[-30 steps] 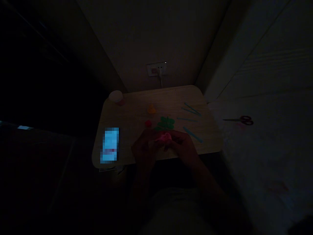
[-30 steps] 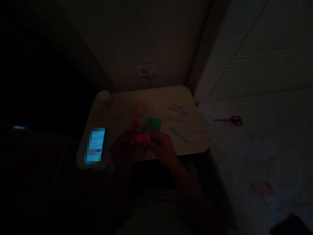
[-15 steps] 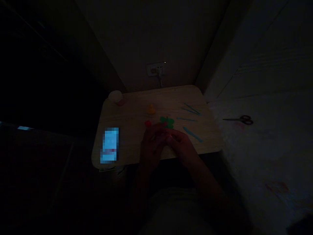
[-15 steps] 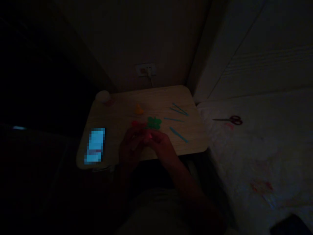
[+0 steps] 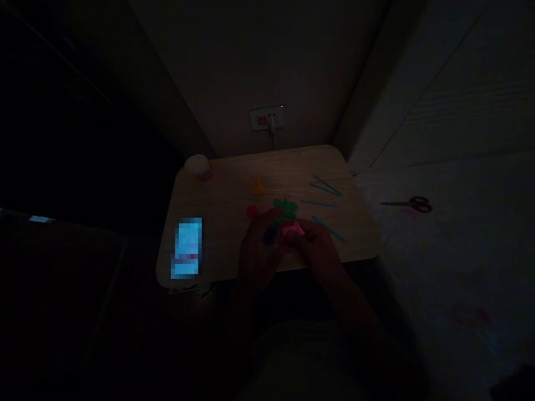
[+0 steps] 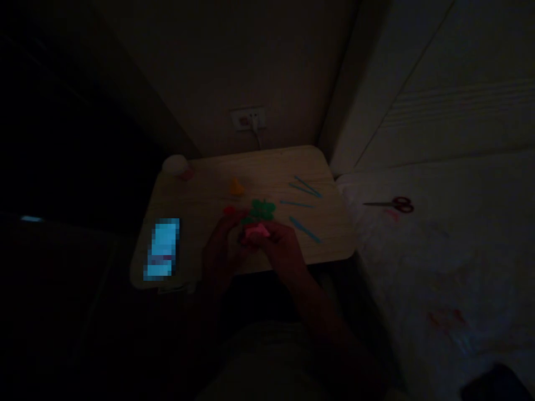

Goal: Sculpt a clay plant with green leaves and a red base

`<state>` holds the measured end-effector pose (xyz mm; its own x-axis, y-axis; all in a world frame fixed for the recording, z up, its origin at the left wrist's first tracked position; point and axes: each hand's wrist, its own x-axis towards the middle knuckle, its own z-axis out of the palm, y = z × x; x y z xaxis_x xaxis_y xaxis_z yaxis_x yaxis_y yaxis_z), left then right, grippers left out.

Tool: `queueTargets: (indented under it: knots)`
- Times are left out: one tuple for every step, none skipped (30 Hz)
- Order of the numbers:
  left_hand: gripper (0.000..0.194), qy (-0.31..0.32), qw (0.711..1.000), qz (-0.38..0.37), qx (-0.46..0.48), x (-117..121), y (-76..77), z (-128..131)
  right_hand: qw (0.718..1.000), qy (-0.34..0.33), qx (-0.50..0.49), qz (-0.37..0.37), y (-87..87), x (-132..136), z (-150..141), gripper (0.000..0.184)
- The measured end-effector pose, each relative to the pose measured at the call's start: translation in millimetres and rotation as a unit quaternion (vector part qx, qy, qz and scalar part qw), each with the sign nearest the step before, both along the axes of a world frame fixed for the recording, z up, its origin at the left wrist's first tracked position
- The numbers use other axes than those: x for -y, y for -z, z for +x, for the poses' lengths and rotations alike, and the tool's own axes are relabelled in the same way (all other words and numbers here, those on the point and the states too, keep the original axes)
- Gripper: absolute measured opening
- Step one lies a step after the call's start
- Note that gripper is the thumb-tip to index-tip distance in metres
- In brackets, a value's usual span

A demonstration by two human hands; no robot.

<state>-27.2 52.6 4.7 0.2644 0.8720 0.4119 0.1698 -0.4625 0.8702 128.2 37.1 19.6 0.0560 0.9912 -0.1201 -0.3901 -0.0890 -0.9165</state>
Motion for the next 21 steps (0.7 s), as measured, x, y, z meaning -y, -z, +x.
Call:
queueTargets:
  knots:
    - [0.058,0.004,1.0,0.004,0.004,0.2,-0.6,0.8,1.0,0.0,0.009,-0.004,-0.4,0.0,0.1,0.023]
    - [0.056,0.005,1.0,0.008,0.008,0.3,-1.3,1.6,1.0,0.0,0.015,-0.008,-0.9,0.1,0.2,0.024]
    - [0.054,0.005,1.0,0.013,0.012,0.2,-2.1,2.2,1.0,0.002,0.019,-0.011,-1.2,0.4,0.2,0.025]
    - [0.052,0.006,1.0,0.017,0.014,0.0,-3.0,2.6,1.0,0.006,0.022,-0.014,-1.6,0.7,0.1,0.025]
    - [0.049,0.008,1.0,0.021,0.015,-0.2,-3.9,2.9,1.0,0.009,0.023,-0.017,-2.0,1.2,-0.1,0.025]
    - [0.047,0.011,1.0,0.022,0.014,-0.4,-4.9,3.0,0.999,0.013,0.024,-0.019,-2.3,1.7,-0.4,0.025]
    - [0.046,0.016,1.0,0.021,0.014,-0.4,-6.0,2.9,0.999,0.015,0.024,-0.022,-2.5,2.2,-0.8,0.025]
    - [0.044,0.021,0.999,0.02,0.017,-0.3,-7.0,2.8,0.999,0.017,0.023,-0.026,-2.6,2.7,-1.3,0.026]
    - [0.043,0.027,0.999,0.019,0.02,0.0,-8.0,2.7,0.999,0.021,0.02,-0.029,-2.5,3.0,-1.8,0.027]
    - [0.043,0.035,0.999,0.018,0.021,0.4,-8.8,2.6,0.999,0.024,0.014,-0.034,-2.3,3.1,-2.3,0.028]
    - [0.042,0.042,0.999,0.018,0.02,0.9,-9.5,2.5,0.999,0.025,0.007,-0.039,-2.0,3.0,-2.7,0.027]
    - [0.042,0.049,0.998,0.019,0.019,1.4,-10.0,2.6,0.999,0.023,-0.002,-0.043,-1.5,2.7,-3.0,0.027]
    - [0.043,0.055,0.998,0.02,0.015,1.8,-10.3,2.8,0.999,0.014,-0.015,-0.048,-1.1,2.3,-3.2,0.026]
    - [0.044,0.056,0.998,0.022,0.013,2.1,-10.4,3.2,0.998,0.001,-0.031,-0.051,-0.7,1.8,-3.3,0.026]
    - [0.044,0.055,0.998,0.023,0.01,2.0,-10.3,3.6,0.997,-0.013,-0.049,-0.053,-0.4,1.4,-3.3,0.027]
    - [0.044,0.05,0.998,0.025,0.008,1.7,-9.9,4.1,0.996,-0.026,-0.069,-0.055,-0.1,1.1,-3.2,0.029]
    - [0.043,0.044,0.999,0.027,0.008,1.1,-9.5,4.5,0.994,-0.036,-0.089,-0.058,0.1,1.0,-2.9,0.03]
    - [0.042,0.038,0.999,0.029,0.007,0.2,-8.8,4.7,0.991,-0.044,-0.109,-0.06,0.3,1.1,-2.6,0.03]
    - [0.042,0.031,0.999,0.03,0.006,-0.8,-8.1,4.7,0.989,-0.048,-0.125,-0.061,0.5,1.3,-2.1,0.031]
    - [0.042,0.025,0.999,0.029,0.005,-1.9,-7.4,4.4,0.987,-0.053,-0.137,-0.06,0.8,1.7,-1.6,0.031]
    - [0.042,0.018,0.999,0.028,0.003,-2.9,-6.7,3.9,0.986,-0.056,-0.147,-0.058,1.1,2.1,-1.0,0.032]
